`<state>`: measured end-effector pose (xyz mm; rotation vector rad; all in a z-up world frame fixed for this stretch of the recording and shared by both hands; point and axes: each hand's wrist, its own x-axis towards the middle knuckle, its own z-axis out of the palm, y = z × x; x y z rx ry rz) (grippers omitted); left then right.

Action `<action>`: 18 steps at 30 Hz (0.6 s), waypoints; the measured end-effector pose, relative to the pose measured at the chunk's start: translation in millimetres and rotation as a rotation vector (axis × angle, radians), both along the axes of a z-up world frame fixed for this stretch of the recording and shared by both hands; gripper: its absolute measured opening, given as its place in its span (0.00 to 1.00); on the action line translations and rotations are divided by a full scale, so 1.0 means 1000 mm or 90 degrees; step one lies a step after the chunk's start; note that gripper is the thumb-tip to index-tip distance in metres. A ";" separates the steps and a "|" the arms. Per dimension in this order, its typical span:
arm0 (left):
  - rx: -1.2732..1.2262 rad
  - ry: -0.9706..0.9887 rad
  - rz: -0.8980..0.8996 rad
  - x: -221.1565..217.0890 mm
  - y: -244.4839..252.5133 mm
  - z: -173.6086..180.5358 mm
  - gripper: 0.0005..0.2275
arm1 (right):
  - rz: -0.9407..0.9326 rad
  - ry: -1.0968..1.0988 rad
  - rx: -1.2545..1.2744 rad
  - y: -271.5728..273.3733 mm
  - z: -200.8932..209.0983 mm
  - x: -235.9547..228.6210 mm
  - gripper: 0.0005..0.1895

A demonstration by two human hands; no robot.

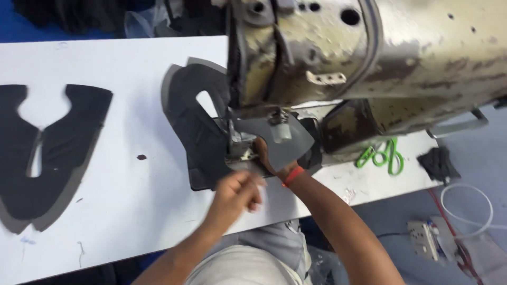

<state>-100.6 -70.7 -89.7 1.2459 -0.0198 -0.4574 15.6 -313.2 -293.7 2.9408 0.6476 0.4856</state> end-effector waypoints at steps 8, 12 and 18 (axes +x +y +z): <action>0.042 -0.456 -0.299 -0.049 -0.056 0.102 0.08 | -0.121 0.272 0.268 0.047 0.136 -0.020 0.16; -0.118 -0.425 -0.429 -0.058 -0.077 0.114 0.11 | -0.125 0.309 0.363 0.055 0.142 -0.027 0.15; -0.155 -0.494 -0.519 -0.076 -0.114 0.089 0.13 | -0.016 0.206 0.405 0.048 0.122 -0.025 0.15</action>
